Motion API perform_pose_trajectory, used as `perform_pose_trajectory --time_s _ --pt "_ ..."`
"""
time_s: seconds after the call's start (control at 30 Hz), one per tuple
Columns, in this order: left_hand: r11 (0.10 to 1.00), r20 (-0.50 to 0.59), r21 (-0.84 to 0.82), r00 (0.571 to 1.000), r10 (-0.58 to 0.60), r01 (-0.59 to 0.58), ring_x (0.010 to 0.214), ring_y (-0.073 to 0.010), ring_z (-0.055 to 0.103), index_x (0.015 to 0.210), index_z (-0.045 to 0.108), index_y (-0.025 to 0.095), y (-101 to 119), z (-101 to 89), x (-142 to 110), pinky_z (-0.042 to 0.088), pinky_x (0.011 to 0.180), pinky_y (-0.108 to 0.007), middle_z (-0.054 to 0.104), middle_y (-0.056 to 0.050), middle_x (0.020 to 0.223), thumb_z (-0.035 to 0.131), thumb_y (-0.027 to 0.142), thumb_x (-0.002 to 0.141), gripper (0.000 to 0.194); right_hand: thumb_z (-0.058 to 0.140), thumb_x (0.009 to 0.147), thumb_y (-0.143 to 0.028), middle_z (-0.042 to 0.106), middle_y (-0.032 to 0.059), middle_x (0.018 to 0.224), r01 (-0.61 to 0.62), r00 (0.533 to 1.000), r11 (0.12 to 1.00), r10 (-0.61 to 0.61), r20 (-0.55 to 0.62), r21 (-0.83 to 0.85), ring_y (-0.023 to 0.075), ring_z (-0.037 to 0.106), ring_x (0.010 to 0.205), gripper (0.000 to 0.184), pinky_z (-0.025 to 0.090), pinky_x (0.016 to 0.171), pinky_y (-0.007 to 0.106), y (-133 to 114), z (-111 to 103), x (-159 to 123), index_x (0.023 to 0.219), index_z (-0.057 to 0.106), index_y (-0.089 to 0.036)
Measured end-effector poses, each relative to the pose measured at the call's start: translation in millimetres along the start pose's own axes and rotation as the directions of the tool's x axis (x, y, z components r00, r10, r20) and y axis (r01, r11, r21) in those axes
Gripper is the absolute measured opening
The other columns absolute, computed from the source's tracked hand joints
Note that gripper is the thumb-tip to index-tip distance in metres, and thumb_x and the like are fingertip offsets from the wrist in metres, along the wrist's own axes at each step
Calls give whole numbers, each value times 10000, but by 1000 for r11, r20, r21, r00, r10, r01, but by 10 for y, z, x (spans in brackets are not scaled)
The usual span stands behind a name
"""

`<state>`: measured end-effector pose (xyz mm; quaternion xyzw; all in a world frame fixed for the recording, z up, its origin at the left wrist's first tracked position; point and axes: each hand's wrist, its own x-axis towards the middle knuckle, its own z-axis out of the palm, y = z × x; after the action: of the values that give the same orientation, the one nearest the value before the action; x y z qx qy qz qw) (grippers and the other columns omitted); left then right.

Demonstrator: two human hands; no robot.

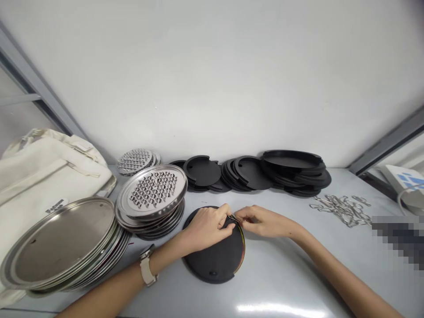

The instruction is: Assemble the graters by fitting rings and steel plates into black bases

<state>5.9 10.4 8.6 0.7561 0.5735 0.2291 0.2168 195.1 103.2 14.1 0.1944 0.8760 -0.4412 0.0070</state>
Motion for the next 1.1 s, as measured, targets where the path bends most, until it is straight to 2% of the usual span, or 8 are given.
perform_pose_trajectory --time_s 0.23,0.43,0.63,0.87,1.1 --pt "997 3 -58 999 -41 41 507 -84 427 869 537 218 -32 12 23 248 523 -218 434 98 531 615 289 764 149 381 831 -207 241 -58 617 -9 1000 998 8 20 63 80 236 567 236 224 522 223 39 -29 9 625 267 -194" --pt "998 18 -46 999 -39 39 527 -89 448 864 551 216 -8 1 17 256 534 -220 453 89 541 595 287 769 127 370 812 -174 239 -57 628 -11 1000 991 9 19 135 84 228 577 209 225 537 225 92 -86 -7 637 259 -197" --pt "1000 16 -11 999 -29 29 504 -96 427 884 515 221 -6 -9 14 235 520 -230 449 91 536 583 314 780 155 380 821 -175 256 -56 630 -14 1000 994 11 26 113 86 237 583 215 224 540 222 54 -77 -17 636 274 -194" --pt "1000 23 15 1000 -16 16 500 -102 424 894 468 230 6 -25 -1 213 506 -235 451 93 540 570 294 780 166 366 876 -210 341 -47 656 -9 999 998 6 46 67 93 301 605 188 269 565 222 7 -71 -26 690 381 -186" --pt "999 24 25 999 -20 20 502 -105 432 904 470 235 11 -25 3 223 506 -234 447 93 535 558 294 784 160 360 917 -296 309 -48 651 -19 998 997 15 55 77 92 283 600 257 264 562 222 -10 -79 -29 685 375 -186"
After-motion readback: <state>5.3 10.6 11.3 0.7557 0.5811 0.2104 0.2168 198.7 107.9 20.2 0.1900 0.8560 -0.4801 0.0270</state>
